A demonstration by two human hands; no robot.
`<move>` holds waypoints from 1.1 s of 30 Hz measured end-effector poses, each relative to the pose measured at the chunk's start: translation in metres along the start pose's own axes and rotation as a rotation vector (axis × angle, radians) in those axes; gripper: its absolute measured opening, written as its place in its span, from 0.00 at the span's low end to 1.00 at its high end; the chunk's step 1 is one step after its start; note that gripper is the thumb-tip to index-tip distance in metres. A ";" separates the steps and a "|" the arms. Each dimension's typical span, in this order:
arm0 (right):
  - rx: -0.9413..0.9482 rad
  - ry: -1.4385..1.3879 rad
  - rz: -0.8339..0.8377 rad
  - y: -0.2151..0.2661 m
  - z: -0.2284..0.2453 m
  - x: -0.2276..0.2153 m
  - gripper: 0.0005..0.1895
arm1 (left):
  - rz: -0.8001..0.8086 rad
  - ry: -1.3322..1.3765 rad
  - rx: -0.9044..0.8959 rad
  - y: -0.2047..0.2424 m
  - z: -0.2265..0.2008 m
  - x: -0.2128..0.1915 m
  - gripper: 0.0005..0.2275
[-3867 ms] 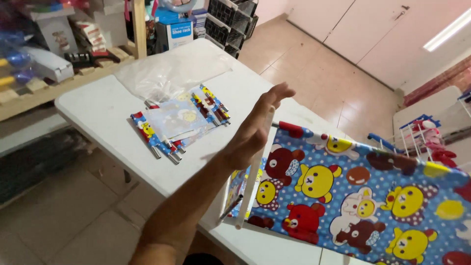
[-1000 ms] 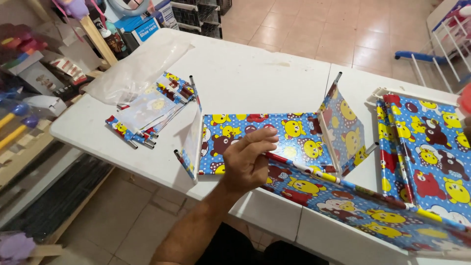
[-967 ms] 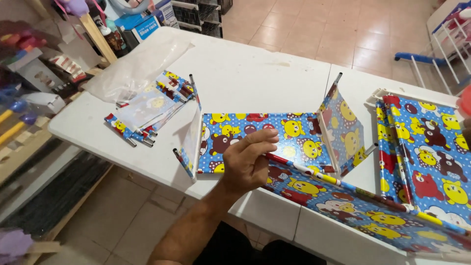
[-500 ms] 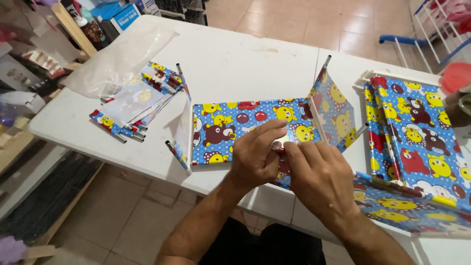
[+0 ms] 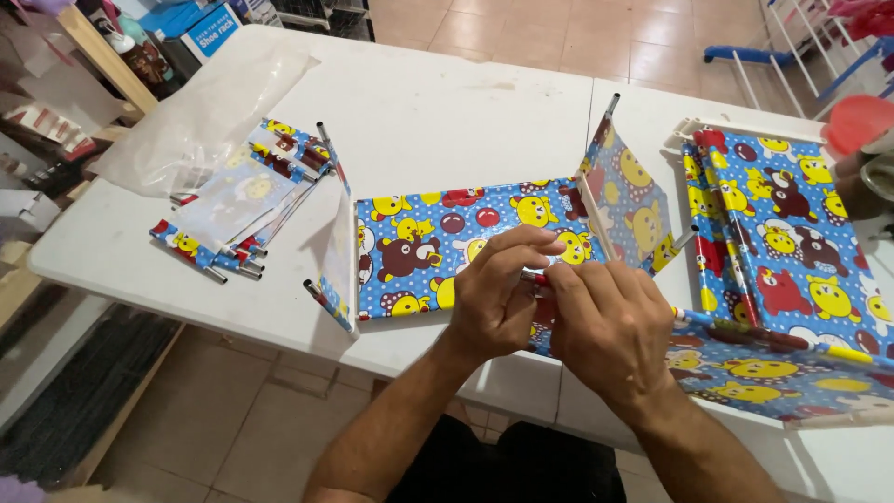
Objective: Assembling a multi-tiered toy shelf by inserting plastic rods into fabric sleeves and connecting them to a frame.
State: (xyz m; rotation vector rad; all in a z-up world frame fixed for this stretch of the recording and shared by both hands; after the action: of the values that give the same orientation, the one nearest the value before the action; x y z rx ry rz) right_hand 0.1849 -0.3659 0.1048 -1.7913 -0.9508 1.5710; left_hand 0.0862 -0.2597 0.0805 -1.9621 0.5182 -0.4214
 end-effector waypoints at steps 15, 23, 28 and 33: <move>-0.006 0.031 -0.063 0.003 -0.004 0.002 0.03 | 0.067 0.007 -0.036 0.004 0.010 0.004 0.13; 0.031 0.014 -0.049 0.000 -0.002 0.000 0.04 | 0.074 0.023 -0.043 0.003 0.005 0.004 0.14; 0.042 -0.015 -0.078 -0.001 0.001 -0.003 0.03 | 0.038 0.024 -0.076 0.003 -0.005 0.008 0.14; 0.035 -0.036 -0.075 -0.005 0.003 -0.007 0.03 | 0.085 0.015 -0.100 0.006 -0.009 0.012 0.18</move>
State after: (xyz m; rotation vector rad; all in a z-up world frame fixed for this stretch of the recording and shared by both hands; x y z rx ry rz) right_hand 0.1810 -0.3686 0.1121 -1.6890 -0.9895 1.5684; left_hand 0.0909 -0.2755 0.0792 -2.0260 0.6402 -0.3630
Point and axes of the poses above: each hand's wrist, its own y-axis away from the middle knuckle, its own x-axis out of the palm, z = x × y, the point moved 2 cm from there along -y, towards the middle knuckle, and after that the axes turned 5 degrees about -y, right-handed, at the moved point
